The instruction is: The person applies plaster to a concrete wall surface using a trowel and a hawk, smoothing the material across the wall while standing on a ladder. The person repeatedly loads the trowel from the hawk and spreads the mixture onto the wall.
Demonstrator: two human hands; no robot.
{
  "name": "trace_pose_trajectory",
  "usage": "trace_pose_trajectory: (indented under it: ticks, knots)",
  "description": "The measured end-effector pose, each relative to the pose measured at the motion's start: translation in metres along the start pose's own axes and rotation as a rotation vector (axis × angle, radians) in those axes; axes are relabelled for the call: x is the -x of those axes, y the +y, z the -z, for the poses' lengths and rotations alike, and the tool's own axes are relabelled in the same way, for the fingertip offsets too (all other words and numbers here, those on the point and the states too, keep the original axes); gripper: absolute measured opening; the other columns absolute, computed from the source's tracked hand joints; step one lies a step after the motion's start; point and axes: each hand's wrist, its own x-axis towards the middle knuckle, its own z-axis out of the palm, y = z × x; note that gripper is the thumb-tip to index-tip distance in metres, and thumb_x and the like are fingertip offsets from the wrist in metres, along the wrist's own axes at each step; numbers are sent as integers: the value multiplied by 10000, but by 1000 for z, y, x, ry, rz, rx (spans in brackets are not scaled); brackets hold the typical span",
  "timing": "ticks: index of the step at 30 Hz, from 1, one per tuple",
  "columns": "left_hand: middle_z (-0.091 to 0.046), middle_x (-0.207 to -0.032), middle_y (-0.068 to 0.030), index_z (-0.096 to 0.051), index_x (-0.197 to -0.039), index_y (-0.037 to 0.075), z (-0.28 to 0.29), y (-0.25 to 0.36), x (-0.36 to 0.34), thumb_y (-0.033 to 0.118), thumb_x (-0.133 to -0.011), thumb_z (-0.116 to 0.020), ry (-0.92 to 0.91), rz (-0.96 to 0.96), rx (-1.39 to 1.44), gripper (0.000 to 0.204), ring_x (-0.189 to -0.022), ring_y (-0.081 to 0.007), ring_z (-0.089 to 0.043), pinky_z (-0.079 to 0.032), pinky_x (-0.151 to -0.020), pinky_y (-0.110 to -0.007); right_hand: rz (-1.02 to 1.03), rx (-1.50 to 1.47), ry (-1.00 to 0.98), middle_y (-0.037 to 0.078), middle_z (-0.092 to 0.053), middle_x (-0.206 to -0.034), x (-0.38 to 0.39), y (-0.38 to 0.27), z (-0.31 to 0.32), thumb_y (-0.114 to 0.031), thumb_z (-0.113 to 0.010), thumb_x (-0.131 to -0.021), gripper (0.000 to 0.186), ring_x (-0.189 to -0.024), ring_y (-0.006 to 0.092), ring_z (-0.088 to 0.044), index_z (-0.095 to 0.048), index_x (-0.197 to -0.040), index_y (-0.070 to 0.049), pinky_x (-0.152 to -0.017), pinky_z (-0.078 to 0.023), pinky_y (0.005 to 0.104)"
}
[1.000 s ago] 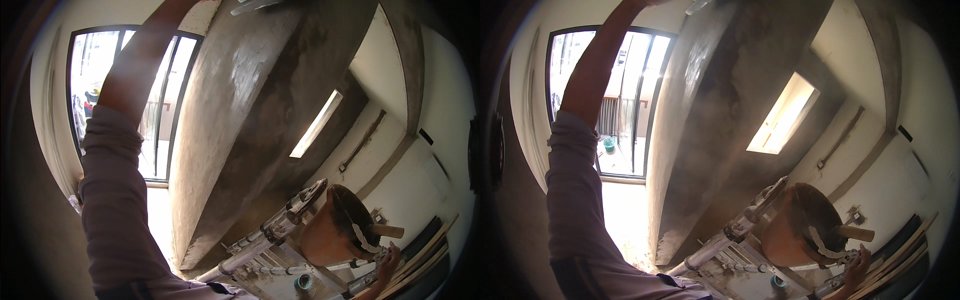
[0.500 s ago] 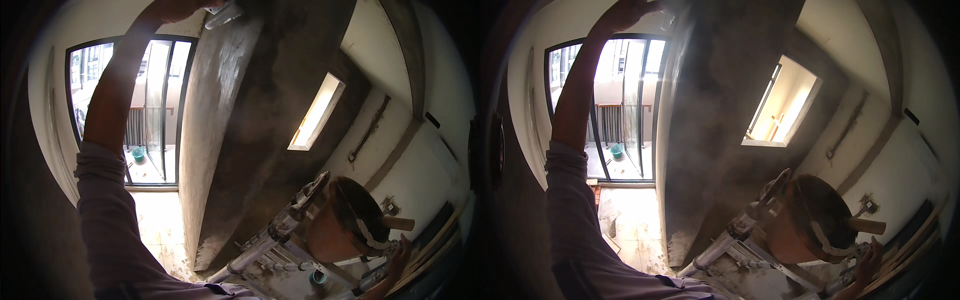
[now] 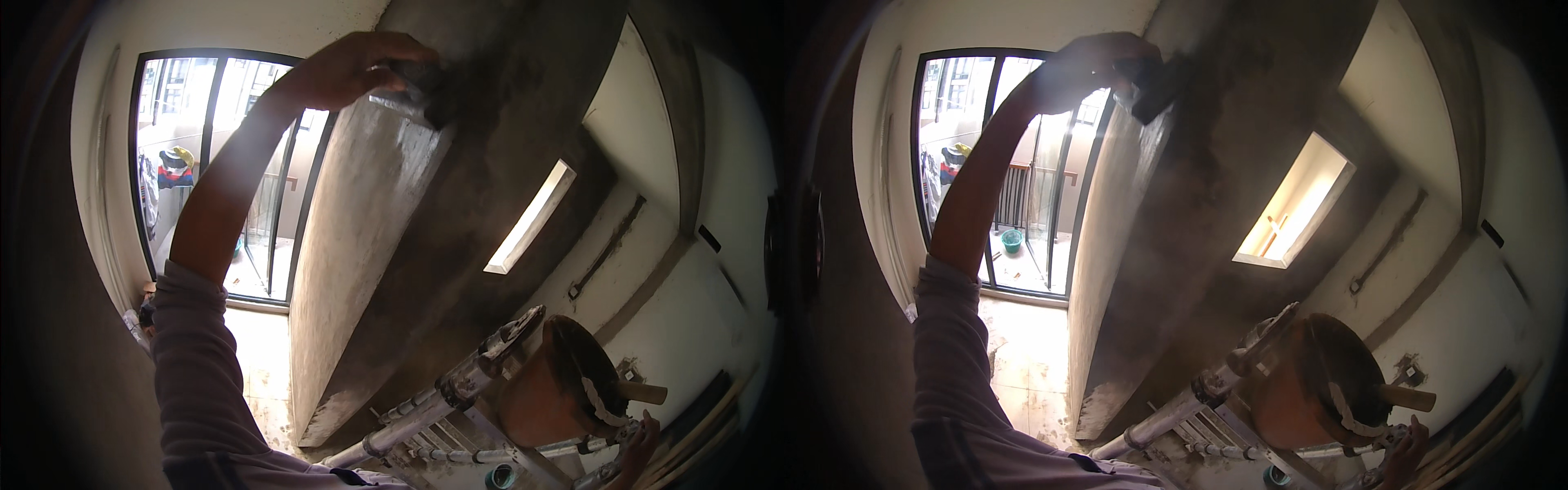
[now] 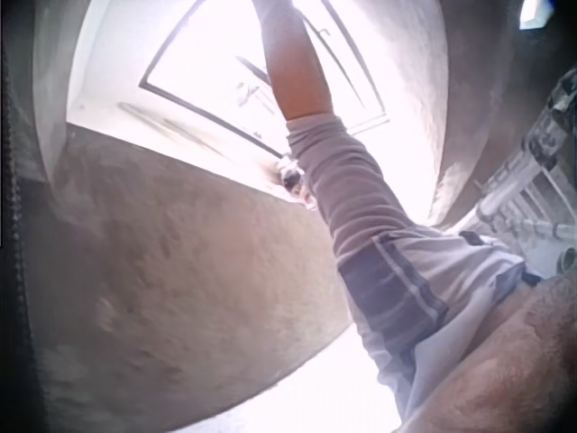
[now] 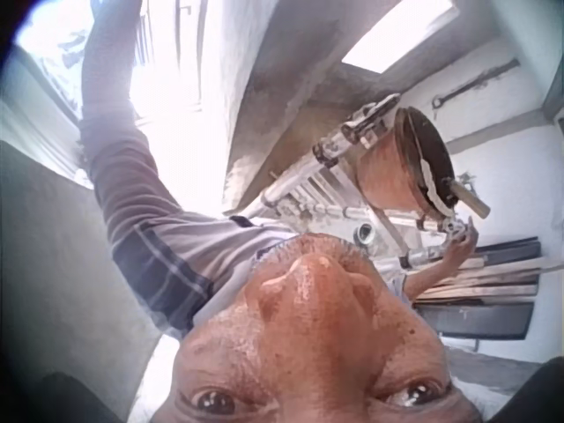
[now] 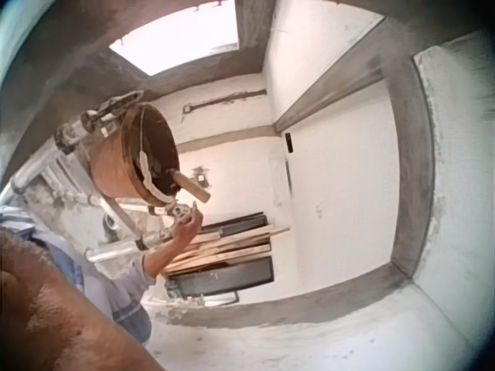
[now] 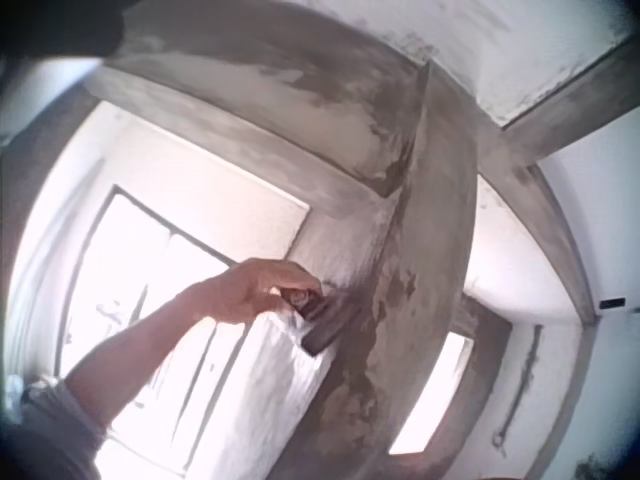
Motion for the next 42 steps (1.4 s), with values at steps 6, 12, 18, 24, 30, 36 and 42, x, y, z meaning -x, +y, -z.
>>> trace_pose_trajectory:
  ticks: [6, 12, 18, 24, 30, 36, 42]
  knots:
    - [-624, -1157, -70, -606, -1198, 59, -20, 21, 31, 47, -872, -615, 41, 124, -44, 326, -1041, -189, -592, -489, -904, -333, -13, -13, -5, 129, -524, -954, 1, 3, -1, 25, -441, -852, 356, -905, 261, -540, -588, -1175, 8, -835, -442, 360]
    - [-594, -1190, -111, -621, -1181, 63, -37, 51, 71, 51, -882, -602, 15, 180, 31, 300, -1085, -242, -569, -472, -925, -357, 26, 39, -34, 136, -544, -998, 0, 7, 5, -3, -419, -896, 347, -916, 268, -549, -578, -1204, -3, -837, -446, 365]
    - [-630, -1172, -107, -642, -1163, 94, -71, 55, 141, 109, -908, -556, -91, 41, -11, 270, -1160, -280, -553, -441, -989, -404, 150, 84, -35, 198, -635, -1081, -4, -11, 12, -233, -397, -930, 397, -1014, 381, -578, -655, -1171, -53, -920, -444, 457]
    - [-617, -1190, -92, -618, -1199, 70, -82, 100, 236, 104, -894, -604, -306, 577, 293, 307, -1128, -250, -573, -449, -996, -399, 49, 127, -80, 201, -632, -1109, 2, -22, 19, -310, -402, -960, 425, -1015, 377, -580, -638, -1196, -46, -922, -440, 453]
    - [-645, -1064, -81, -580, -1144, -12, -145, 142, 372, 167, -937, -605, 869, 789, 1133, 275, -970, -172, -631, -524, -820, -309, 29, 110, -112, 139, -555, -1076, -7, 56, -5, -181, -394, -976, 398, -957, 272, -556, -508, -1334, -48, -864, -442, 386]
    - [-631, -1140, -148, -546, -1201, -30, -205, 215, 372, 153, -950, -550, 1237, 815, 1559, 310, -1012, -252, -643, -549, -856, -375, -183, -120, -182, 198, -540, -1250, -19, 68, 1, -364, -351, -1017, 528, -1151, 303, -523, -438, -1390, -1, -987, -392, 386]
    - [-625, -1136, -183, -540, -1196, -60, -231, 302, 304, 129, -934, -561, 1269, 893, 1839, 325, -996, -274, -655, -563, -851, -397, -170, -161, -149, 192, -544, -1270, -16, 36, 3, -400, -345, -1022, 561, -1178, 287, -509, -443, -1379, 21, -1024, -345, 388]
